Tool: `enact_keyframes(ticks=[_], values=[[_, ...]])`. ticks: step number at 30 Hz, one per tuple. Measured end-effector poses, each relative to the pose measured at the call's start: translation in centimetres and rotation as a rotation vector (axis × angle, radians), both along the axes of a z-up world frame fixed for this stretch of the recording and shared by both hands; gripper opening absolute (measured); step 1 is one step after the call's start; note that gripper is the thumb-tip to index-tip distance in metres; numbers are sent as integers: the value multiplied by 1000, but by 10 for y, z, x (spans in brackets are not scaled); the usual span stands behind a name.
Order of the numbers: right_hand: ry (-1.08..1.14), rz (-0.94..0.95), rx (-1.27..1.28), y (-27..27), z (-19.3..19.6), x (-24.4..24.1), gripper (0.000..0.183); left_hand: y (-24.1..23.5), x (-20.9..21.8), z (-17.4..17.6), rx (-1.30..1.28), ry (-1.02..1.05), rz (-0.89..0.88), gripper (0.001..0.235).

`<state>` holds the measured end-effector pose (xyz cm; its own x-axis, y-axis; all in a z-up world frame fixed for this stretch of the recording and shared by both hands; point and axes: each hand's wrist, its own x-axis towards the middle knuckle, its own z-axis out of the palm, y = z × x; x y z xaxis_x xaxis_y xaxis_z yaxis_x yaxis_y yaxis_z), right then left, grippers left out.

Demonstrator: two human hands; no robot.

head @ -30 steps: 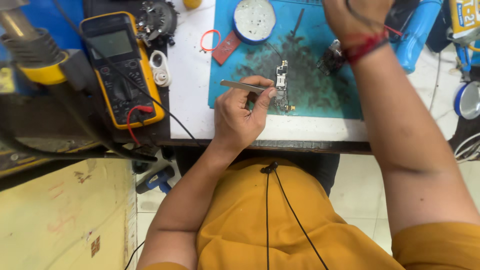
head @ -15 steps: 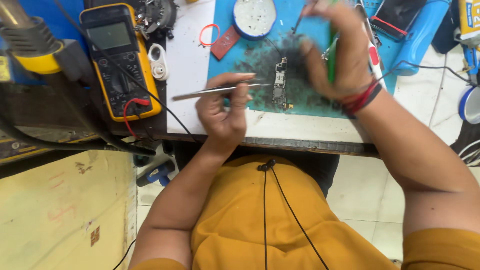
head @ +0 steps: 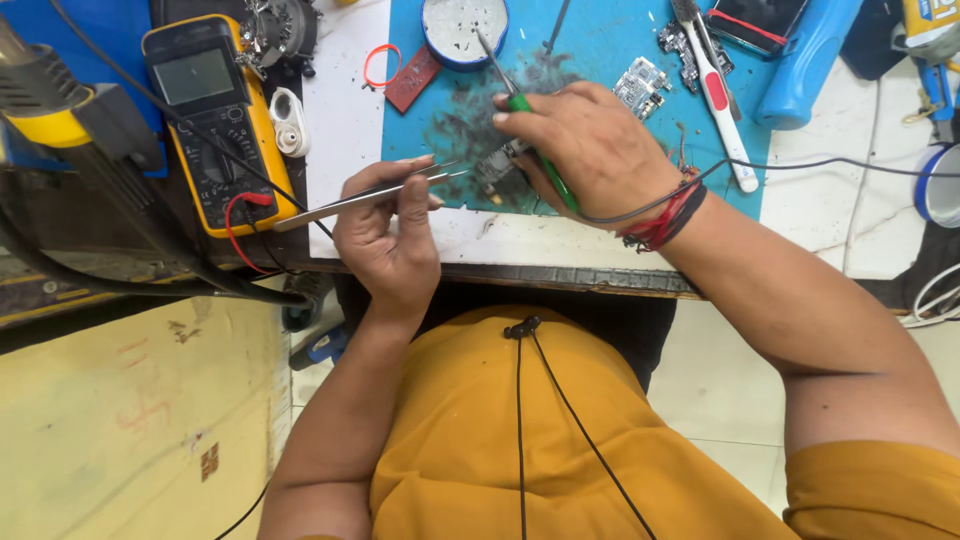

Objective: The person uses a multimeter probe and tweezers to test and adjust components on a small circuit board. They repeatedly touch the probe to different points on the board while holding it steady with tweezers, then set the board down and pick up another board to continue testing.

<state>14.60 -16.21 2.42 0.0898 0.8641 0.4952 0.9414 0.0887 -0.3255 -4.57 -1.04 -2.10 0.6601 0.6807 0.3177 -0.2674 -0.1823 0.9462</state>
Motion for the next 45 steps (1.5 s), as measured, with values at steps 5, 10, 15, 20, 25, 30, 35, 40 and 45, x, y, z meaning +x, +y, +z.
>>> enact_keyframes(ticks=[5, 10, 15, 20, 25, 30, 35, 40, 45], values=[[-66, -136, 10, 2, -9, -3, 51, 1, 5, 6, 198, 157, 4, 18], [-27, -153, 57, -6, -13, 1, 58, 5, 13, 8, -24, 120, -70, 18], [514, -286, 113, -14, -17, 5, 32, 9, 34, 5, -142, 56, -141, 13], [596, -344, 159, -27, -29, 8, 6, 11, 54, 7, -157, 143, -172, 11], [471, -277, 104, -25, -30, 12, 8, 10, 57, 8, -49, 177, -123, 12], [396, -202, 63, -17, -25, 12, 11, 12, 56, 8, -14, 189, -120, 10], [402, -207, 46, -17, -29, 14, 11, 13, 57, 7, 20, 212, -108, 9], [401, -212, 33, -17, -30, 13, 11, 12, 57, 7, 32, 244, -96, 9], [408, -230, 23, -13, -27, 12, 9, 12, 58, 9, 58, 247, -85, 6]])
